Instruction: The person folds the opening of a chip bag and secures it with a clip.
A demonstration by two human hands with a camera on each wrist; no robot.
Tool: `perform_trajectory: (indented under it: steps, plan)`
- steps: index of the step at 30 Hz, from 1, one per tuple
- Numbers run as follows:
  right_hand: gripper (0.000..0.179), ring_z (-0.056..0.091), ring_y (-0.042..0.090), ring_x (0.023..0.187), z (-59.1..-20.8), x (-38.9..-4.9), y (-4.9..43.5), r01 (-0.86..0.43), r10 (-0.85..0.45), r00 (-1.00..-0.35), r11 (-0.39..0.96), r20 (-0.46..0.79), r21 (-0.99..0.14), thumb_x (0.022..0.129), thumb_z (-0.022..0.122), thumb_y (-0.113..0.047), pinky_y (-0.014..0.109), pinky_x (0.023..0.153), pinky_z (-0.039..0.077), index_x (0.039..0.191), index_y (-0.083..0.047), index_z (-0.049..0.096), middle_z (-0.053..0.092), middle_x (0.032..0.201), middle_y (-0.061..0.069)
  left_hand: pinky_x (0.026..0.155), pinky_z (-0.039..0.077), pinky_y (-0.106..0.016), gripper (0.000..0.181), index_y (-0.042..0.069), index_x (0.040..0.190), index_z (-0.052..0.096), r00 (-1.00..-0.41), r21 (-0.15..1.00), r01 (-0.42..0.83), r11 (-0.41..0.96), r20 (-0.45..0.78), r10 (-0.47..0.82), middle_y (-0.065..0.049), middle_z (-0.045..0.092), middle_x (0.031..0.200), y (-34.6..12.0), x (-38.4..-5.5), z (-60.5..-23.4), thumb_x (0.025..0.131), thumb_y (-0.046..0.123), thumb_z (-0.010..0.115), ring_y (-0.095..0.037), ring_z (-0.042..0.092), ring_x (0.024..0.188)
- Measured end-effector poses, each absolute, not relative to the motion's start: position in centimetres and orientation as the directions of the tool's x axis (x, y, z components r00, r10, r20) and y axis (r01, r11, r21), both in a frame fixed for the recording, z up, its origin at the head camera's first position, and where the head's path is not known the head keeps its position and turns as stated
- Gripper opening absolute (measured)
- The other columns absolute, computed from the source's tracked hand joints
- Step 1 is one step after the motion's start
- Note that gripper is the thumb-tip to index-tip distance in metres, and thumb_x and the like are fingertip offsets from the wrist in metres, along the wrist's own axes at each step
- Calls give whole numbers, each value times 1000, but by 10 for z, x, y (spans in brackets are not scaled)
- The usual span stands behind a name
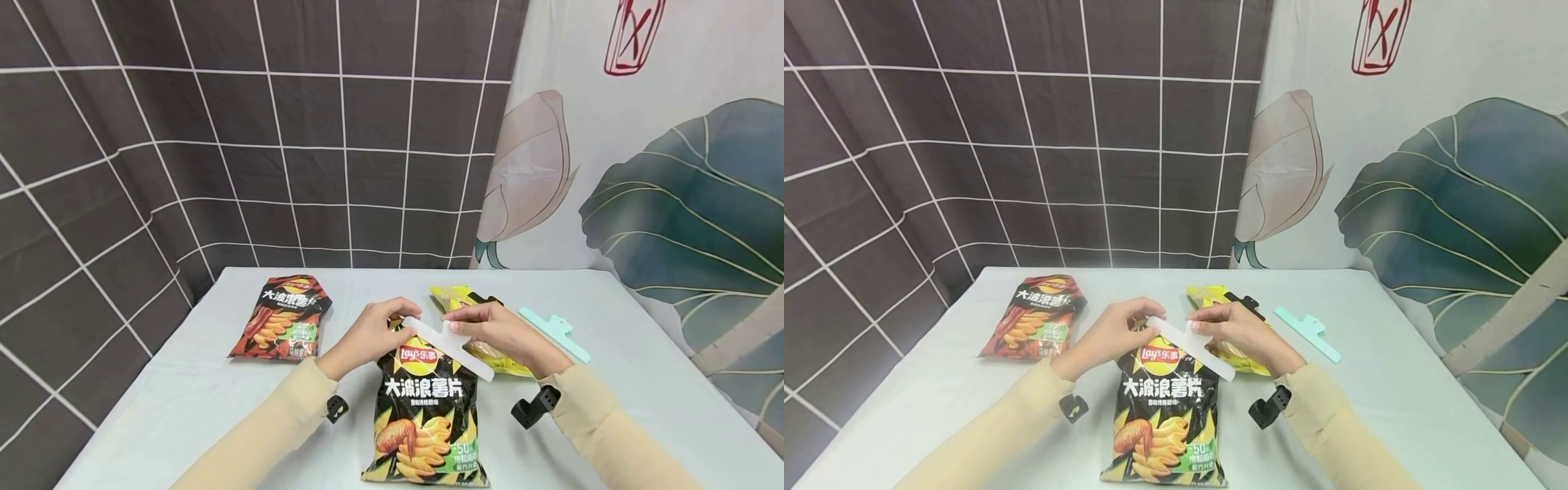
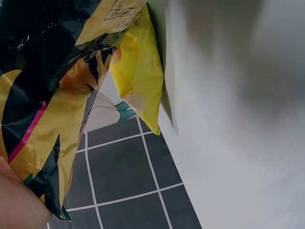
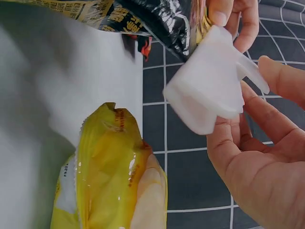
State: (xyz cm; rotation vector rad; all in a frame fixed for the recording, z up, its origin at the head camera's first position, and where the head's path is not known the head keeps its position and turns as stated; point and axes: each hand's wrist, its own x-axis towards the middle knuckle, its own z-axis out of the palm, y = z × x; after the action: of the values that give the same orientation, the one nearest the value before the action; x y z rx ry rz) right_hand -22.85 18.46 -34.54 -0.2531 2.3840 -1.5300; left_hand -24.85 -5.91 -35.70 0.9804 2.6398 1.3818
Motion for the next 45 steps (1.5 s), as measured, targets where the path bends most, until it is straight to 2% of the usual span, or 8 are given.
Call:
perform_trajectory:
  steps: [5, 8, 16, 20, 23, 33, 40, 45]
  plan:
    - [52, 61, 20, 85, -351, -225, 187, 27, -314, -934, 410, -169, -912, 92, 64, -36, 34, 79, 52, 133, -4, 55, 61, 118, 14, 96, 48, -40, 24, 15, 113, 66, -814, 748, 513, 421, 267, 517, 0, 70, 109, -60, -248, -357, 89, 12, 64, -20, 62, 109]
    - [58, 62, 19, 87, -355, -222, 189, 32, -321, -930, 409, -177, -912, 92, 63, -37, 31, 79, 52, 136, -1, 50, 61, 118, 15, 95, 49, -41, 23, 15, 112, 66, -815, 749, 511, 421, 267, 514, -1, 70, 110, -61, -247, -356, 89, 12, 63, -21, 62, 109]
    - [52, 56, 15, 90, -368, -210, 195, 33, -356, -909, 456, -217, -889, 89, 68, -29, 28, 76, 49, 127, 4, 56, 64, 105, 8, 91, 50, -39, 22, 16, 111, 68, -832, 757, 491, 431, 261, 489, 0, 70, 111, -64, -245, -356, 90, 11, 63, -19, 62, 106]
    - [46, 59, 14, 92, -373, -202, 196, 50, -396, -890, 411, -227, -910, 89, 68, -24, 31, 80, 54, 121, 7, 57, 64, 108, 10, 91, 50, -40, 22, 17, 111, 68, -838, 751, 487, 445, 259, 481, 0, 69, 112, -66, -244, -357, 90, 12, 62, -19, 61, 105]
    - [47, 63, 15, 92, -377, -197, 196, 86, -418, -876, 353, -239, -932, 89, 69, -22, 36, 81, 57, 123, 8, 55, 64, 111, 11, 92, 49, -41, 22, 17, 111, 68, -843, 749, 483, 454, 256, 474, 0, 70, 112, -67, -245, -358, 90, 13, 63, -19, 61, 105]
    - [49, 66, 19, 98, -392, -187, 194, 202, -436, -857, 207, -275, -957, 97, 56, -29, 42, 79, 57, 134, 0, 43, 64, 117, 10, 87, 51, -38, 22, 14, 113, 68, -852, 754, 476, 453, 267, 451, -2, 70, 112, -74, -243, -364, 92, 13, 62, -19, 64, 101]
    - [50, 67, 20, 89, -402, -181, 190, 247, -426, -862, 126, -277, -961, 100, 50, -35, 41, 72, 58, 139, -8, 34, 63, 112, 9, 97, 47, -46, 28, 11, 120, 62, -913, 820, 357, 448, 205, 352, -8, 70, 112, -83, -244, -379, 92, 14, 61, -26, 63, 109]
    - [50, 68, 22, 88, -406, -179, 189, 274, -421, -862, 82, -282, -958, 100, 49, -37, 43, 70, 58, 138, -9, 34, 61, 111, 12, 98, 45, -49, 41, 9, 135, 49, -951, 882, 226, 413, 109, 289, -12, 64, 125, -89, -241, -388, 97, 22, 56, -32, 56, 119]
